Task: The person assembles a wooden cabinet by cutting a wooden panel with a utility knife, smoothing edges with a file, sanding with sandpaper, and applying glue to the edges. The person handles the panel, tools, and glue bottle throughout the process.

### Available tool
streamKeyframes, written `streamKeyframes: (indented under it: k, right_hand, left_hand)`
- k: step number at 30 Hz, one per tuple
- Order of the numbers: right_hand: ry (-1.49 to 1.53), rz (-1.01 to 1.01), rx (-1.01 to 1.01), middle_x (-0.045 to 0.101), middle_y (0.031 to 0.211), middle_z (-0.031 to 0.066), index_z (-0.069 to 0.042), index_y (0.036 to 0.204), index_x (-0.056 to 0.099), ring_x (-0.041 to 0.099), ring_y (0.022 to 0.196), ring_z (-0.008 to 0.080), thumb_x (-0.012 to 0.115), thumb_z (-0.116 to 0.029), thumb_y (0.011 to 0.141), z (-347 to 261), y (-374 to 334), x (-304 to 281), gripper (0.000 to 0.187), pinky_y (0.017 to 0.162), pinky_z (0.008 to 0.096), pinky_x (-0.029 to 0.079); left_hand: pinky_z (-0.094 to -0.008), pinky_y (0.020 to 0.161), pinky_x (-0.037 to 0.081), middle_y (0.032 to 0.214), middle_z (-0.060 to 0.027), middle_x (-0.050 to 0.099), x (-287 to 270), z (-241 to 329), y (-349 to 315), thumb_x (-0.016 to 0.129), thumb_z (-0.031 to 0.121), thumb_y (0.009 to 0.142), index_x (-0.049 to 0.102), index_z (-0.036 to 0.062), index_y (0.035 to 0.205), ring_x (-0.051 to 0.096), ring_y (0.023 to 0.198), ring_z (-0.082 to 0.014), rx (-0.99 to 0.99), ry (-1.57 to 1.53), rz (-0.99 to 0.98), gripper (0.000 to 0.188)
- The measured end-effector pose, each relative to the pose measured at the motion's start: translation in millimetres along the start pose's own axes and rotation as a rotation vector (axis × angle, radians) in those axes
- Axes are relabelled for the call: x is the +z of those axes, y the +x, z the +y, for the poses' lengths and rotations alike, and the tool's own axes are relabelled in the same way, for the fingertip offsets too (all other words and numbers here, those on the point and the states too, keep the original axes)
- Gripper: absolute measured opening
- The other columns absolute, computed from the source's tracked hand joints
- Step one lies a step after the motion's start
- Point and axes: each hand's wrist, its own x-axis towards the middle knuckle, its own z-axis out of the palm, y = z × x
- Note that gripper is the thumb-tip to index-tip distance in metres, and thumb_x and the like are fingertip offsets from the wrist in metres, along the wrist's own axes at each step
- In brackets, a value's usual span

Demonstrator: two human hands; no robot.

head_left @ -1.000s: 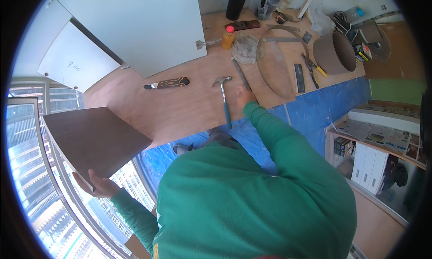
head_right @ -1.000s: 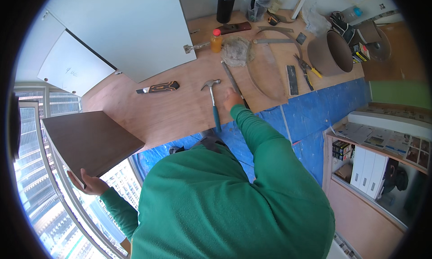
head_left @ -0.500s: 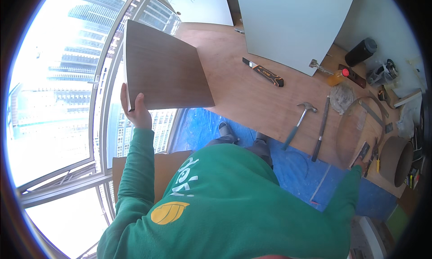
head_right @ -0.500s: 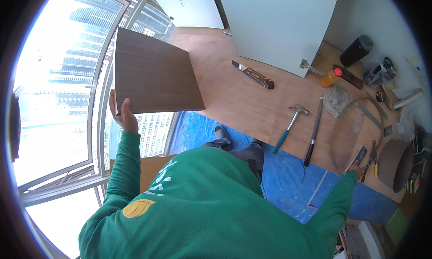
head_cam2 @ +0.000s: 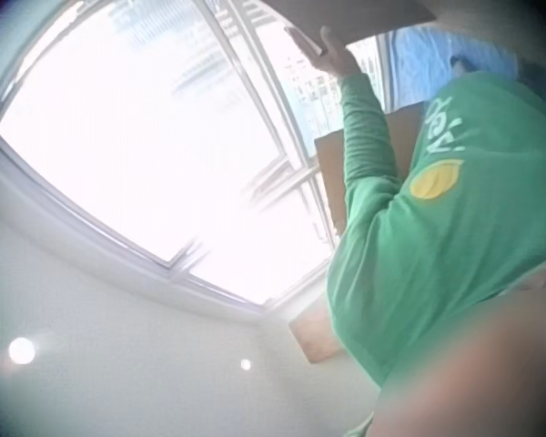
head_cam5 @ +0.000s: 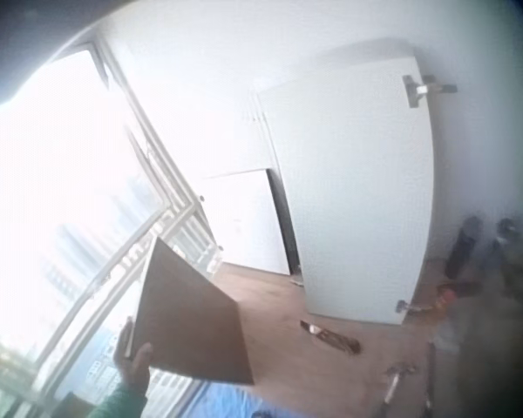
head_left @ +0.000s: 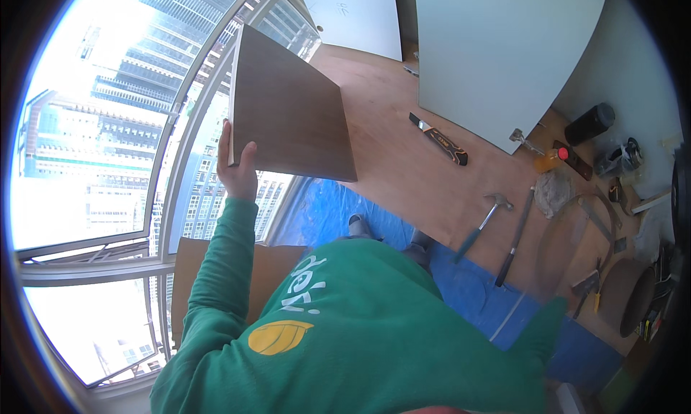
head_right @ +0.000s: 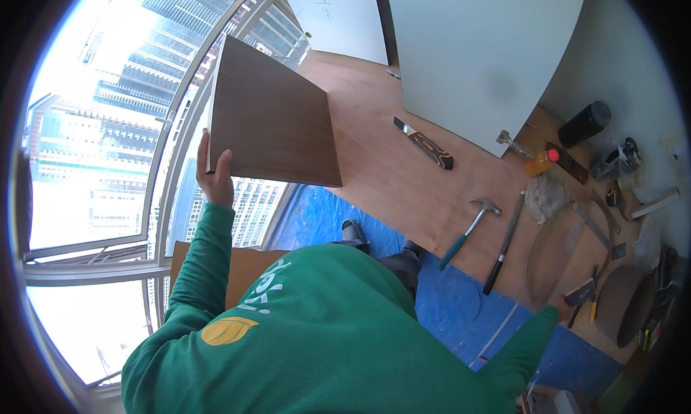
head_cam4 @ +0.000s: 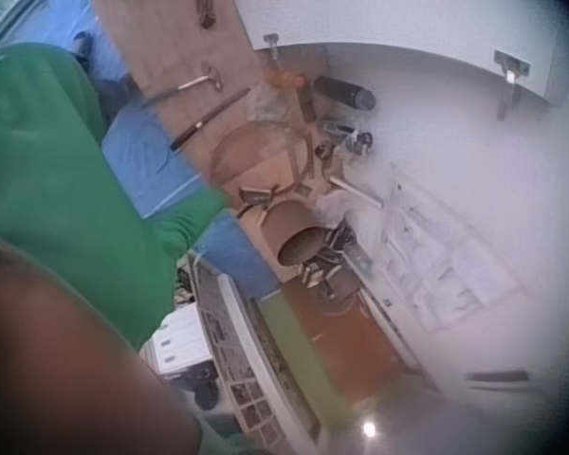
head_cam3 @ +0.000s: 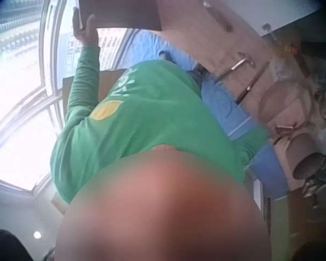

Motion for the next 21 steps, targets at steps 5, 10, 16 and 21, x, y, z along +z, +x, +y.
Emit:
streamKeyframes:
  k: [5,10,16,21]
  right_hand:
    - [0.782,-0.064,-0.284,0.069,0.123,0.0212,0.002,0.140,0.060,0.071,0.095,0.0372,0.070,-0.033,0.091,-44,-53,-37,0.061,0.083,0.0504,0.058]
    - [1.418,-0.742,-0.406,0.065,0.110,0.0103,-0.008,0.152,0.044,0.061,0.082,0.0172,0.063,-0.033,0.103,-182,-273,-119,0.058,0.069,0.0327,0.051]
    - [0.956,-1.099,-1.457,0.065,0.136,0.0145,-0.002,0.160,0.048,0.067,0.111,0.0198,0.067,-0.035,0.108,-295,-536,-217,0.064,0.095,0.0348,0.056]
    - [0.480,-0.973,-2.348,0.062,0.133,0.0205,-0.012,0.148,0.066,0.065,0.113,0.0369,0.078,-0.028,0.098,-336,-708,-302,0.054,0.099,0.0421,0.054]
  left_hand:
    - [-0.0372,0.120,0.043,0.167,-0.0159,0.043,9,6,-14,0.072,0.003,0.093,0.036,0.0004,0.166,0.048,0.148,-0.0259,-0.019,-0.165,0.078,0.081]
    - [-0.0368,0.112,0.049,0.154,-0.0195,0.055,22,1,-27,0.072,0.007,0.094,0.031,-0.0023,0.166,0.057,0.138,-0.0242,-0.040,-0.212,0.032,0.084]
    - [-0.0410,0.120,0.043,0.160,-0.0243,0.050,30,-6,-19,0.063,0.002,0.093,0.023,-0.0018,0.169,0.051,0.148,-0.0306,0.096,-0.229,-0.079,0.087]
    - [-0.0464,0.129,0.029,0.173,-0.0322,0.025,32,-35,-18,0.063,-0.002,0.087,0.019,-0.0101,0.167,0.028,0.162,-0.0415,0.216,-0.268,-0.070,0.092]
